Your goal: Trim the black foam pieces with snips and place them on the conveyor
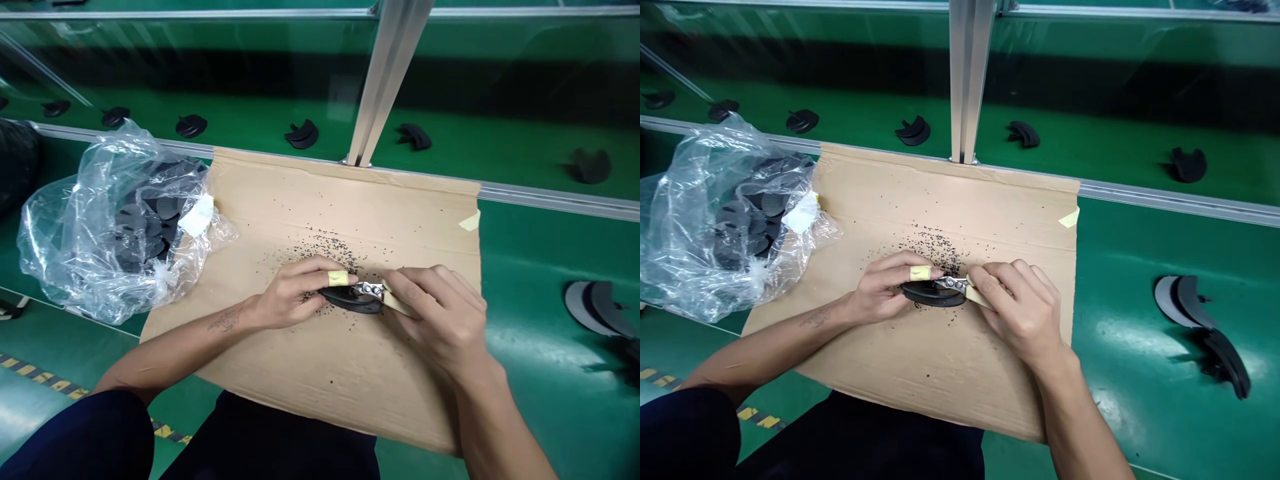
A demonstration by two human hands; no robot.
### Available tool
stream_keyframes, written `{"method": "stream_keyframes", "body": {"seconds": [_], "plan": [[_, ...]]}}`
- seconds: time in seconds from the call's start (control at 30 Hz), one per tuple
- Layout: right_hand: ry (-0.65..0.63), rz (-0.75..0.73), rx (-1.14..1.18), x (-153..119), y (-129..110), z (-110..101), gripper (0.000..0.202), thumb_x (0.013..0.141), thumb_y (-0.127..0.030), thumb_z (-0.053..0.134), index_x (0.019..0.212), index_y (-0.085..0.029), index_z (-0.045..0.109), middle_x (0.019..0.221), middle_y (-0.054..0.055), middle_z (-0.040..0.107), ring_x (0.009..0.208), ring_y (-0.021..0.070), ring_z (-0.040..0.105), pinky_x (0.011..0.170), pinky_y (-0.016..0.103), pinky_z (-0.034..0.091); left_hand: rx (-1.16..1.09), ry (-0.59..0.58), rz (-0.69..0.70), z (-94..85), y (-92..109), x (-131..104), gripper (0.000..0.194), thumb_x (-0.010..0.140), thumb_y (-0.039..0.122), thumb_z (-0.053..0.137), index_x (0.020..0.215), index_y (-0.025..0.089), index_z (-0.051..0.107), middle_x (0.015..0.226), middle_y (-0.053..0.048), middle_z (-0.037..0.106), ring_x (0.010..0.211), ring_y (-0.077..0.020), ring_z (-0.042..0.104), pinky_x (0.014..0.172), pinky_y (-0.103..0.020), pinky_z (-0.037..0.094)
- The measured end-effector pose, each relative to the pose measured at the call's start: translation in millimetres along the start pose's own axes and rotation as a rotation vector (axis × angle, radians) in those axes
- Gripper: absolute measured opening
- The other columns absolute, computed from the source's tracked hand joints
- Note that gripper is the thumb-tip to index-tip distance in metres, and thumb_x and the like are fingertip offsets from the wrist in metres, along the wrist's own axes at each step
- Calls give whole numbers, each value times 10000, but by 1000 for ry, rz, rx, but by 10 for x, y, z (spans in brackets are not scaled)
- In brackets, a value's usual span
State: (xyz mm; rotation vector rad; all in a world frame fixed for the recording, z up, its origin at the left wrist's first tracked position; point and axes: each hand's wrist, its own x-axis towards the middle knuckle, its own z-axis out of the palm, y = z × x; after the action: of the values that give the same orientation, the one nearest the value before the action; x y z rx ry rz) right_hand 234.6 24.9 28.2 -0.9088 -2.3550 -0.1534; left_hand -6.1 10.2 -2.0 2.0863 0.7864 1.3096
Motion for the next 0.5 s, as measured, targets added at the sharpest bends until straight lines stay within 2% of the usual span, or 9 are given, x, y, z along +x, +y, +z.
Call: {"method": "stream_keyframes", "body": {"seconds": [0.27, 0.5], "plan": [[-63, -12, -52, 6, -9, -60, 142, 922, -195, 650, 1063, -204, 638, 807, 28, 700, 673, 149, 514, 605, 287, 389, -12, 27, -22, 22, 23, 1, 453, 905, 11, 562, 1296, 222, 649, 1049, -72, 696, 926, -124, 664, 736, -226, 585], [-12, -45, -95, 16, -39, -68, 158, 888, -101, 661, 1014, -196, 651, 747, 11, 699, 649, 141, 504, 580, 284, 371, -44, 32, -33, 26, 47, 2, 447, 904, 5, 568, 1288, 216, 658, 1053, -78, 705, 926, -127, 672, 741, -234, 589]]}}
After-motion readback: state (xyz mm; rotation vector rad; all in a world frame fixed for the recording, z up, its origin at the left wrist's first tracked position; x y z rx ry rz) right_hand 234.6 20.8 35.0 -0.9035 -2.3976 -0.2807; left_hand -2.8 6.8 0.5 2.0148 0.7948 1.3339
